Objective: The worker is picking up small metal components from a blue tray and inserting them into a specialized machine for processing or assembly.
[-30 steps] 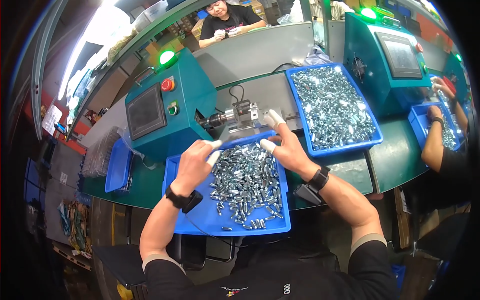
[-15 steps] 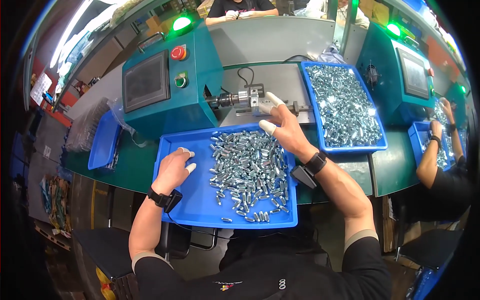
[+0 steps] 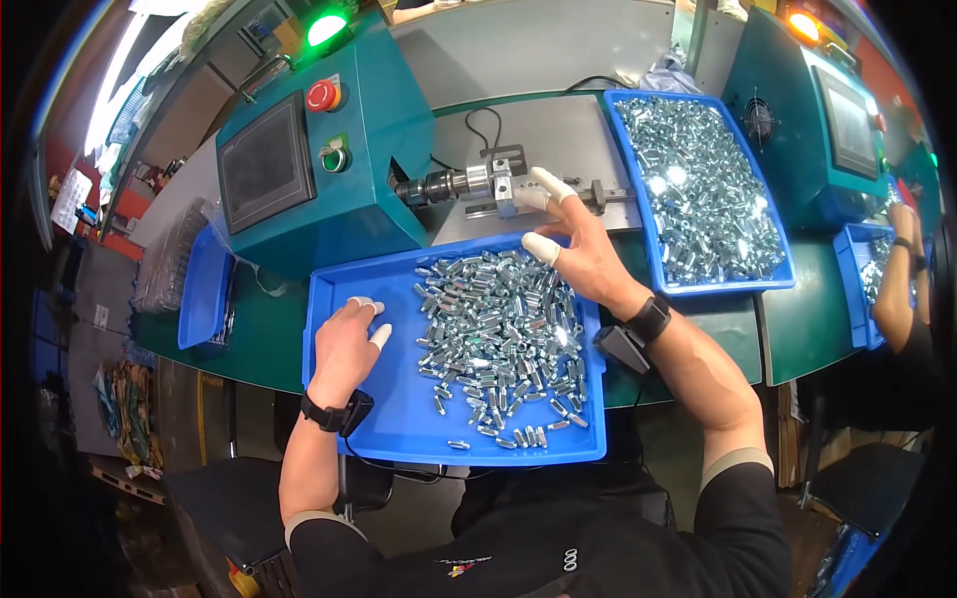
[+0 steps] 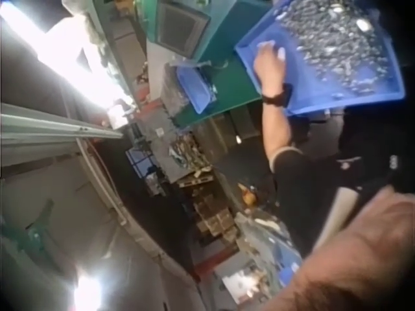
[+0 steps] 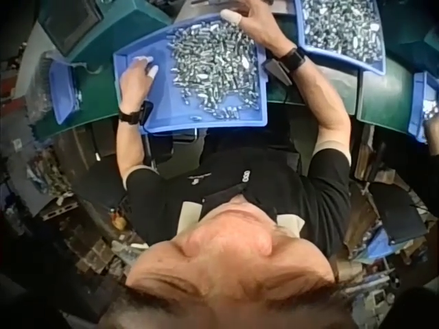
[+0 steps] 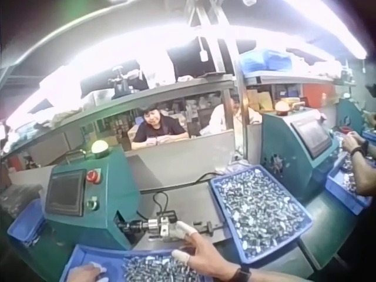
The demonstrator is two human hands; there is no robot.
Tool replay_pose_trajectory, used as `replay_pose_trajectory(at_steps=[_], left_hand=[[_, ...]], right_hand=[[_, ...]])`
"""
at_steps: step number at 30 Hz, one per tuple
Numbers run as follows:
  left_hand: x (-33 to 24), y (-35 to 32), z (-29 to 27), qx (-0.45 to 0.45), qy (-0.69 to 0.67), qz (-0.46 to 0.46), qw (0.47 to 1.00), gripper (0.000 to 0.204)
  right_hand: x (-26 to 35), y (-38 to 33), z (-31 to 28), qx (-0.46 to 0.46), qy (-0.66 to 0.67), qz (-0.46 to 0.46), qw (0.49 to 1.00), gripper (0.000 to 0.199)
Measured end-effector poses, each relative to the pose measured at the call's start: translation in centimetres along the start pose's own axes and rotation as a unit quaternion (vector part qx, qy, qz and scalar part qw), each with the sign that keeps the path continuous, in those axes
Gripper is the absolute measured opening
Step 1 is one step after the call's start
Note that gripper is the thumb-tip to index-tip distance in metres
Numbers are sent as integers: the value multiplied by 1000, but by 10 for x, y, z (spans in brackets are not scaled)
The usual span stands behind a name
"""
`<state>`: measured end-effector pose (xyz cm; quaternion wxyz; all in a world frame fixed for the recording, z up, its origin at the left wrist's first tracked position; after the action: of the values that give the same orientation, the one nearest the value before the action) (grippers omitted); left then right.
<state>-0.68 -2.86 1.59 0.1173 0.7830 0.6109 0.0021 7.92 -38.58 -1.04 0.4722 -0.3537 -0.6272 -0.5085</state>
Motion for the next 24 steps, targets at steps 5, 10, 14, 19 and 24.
replay_pose_trajectory(at_steps=[5,10,14,19,24], left_hand=[[0,-1,3,-11,17,3,1000,32],[1,-2,5,-15,23,-2,1000,32],[1,-4,7,-18,24,-1,1000,32],[4,-4,12,-28,30,12,999,33],[7,-9,13,-33,29,17,999,34]], right_hand=[[1,0,2,-6,2,-1,1000,87],[0,1,2,-1,0,-3,1000,87],[-3,0,3,-6,4,-14,1000,86],[-9,3,4,-42,4,-11,999,87],[29,17,13,-154,-199,38,967,87]])
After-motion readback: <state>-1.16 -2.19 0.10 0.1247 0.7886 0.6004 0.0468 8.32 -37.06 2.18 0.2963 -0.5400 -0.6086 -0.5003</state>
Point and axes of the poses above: each hand's wrist, its own y-axis towards the middle knuckle, its own z-axis out of the palm, x = y × z, the point moved 1 cm from there along y, towards the middle knuckle, and after that the axes turned 3 degrees about -x, right-handed, at the moved point
